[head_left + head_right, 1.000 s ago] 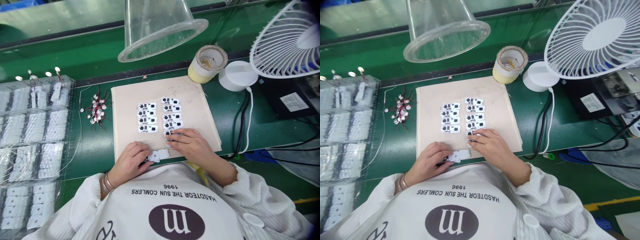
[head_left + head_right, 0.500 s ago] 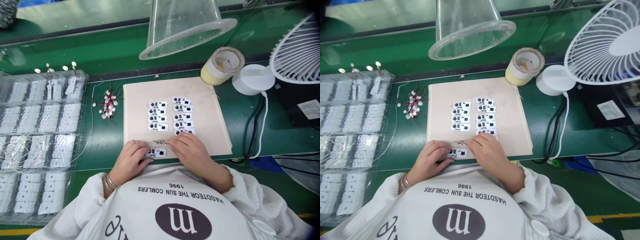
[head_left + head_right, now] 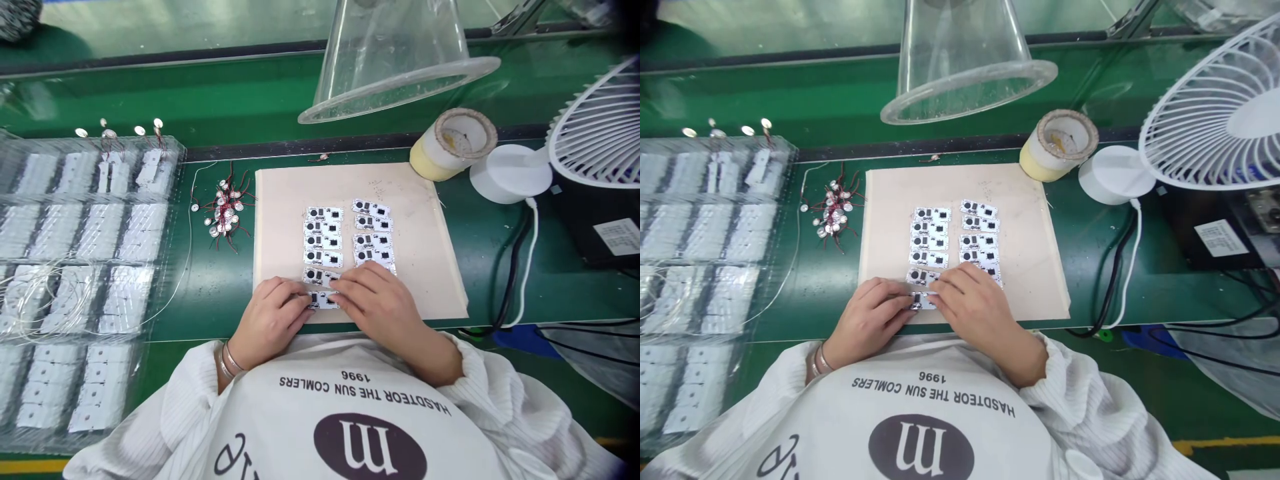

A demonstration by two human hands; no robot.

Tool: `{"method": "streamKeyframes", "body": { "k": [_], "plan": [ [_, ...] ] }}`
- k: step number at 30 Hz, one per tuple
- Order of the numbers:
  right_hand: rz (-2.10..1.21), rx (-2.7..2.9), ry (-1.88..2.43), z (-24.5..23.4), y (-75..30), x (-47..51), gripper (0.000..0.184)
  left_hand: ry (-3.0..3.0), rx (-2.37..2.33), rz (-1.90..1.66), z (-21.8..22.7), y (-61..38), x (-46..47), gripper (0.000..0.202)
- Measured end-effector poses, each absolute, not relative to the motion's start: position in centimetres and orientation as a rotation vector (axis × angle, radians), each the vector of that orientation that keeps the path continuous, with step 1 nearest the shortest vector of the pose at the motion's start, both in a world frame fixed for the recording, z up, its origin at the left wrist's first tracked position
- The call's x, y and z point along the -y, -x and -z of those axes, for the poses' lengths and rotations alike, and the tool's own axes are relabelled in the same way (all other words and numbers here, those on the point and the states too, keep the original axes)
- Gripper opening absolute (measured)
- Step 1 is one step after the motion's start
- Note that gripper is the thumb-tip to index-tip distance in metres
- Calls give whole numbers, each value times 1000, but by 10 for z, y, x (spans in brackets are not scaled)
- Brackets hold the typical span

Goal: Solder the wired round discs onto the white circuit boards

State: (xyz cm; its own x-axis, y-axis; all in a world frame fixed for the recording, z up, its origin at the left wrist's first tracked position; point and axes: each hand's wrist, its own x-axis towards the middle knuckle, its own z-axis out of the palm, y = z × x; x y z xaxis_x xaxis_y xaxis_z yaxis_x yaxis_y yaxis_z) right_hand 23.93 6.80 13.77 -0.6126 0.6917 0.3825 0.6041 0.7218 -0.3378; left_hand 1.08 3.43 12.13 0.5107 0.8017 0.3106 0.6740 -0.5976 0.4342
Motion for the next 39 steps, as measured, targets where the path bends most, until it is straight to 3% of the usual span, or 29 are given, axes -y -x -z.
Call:
{"method": "streamKeyframes", "body": {
  "k": [6, 10, 15, 19, 39],
  "plan": [
    [-328, 2579, 952, -129, -236, -57, 20, -2457, -1303, -694, -128, -4, -46, 19],
    [-313, 2530, 1001, -125, -239, -54, 18, -2617, -1161, -479, -133, -9, -61, 33],
    [-280, 2478, 1070, -125, -241, -57, 14, -2623, -1229, -469, -133, -13, -65, 25],
    [-292, 2515, 1008, -127, -235, -60, 25, -2569, -1250, -540, -130, -11, -63, 25],
    [-266, 2533, 1072, -123, -229, -65, 19, -2374, -1404, -748, -135, -6, -68, 17]
  ]
}}
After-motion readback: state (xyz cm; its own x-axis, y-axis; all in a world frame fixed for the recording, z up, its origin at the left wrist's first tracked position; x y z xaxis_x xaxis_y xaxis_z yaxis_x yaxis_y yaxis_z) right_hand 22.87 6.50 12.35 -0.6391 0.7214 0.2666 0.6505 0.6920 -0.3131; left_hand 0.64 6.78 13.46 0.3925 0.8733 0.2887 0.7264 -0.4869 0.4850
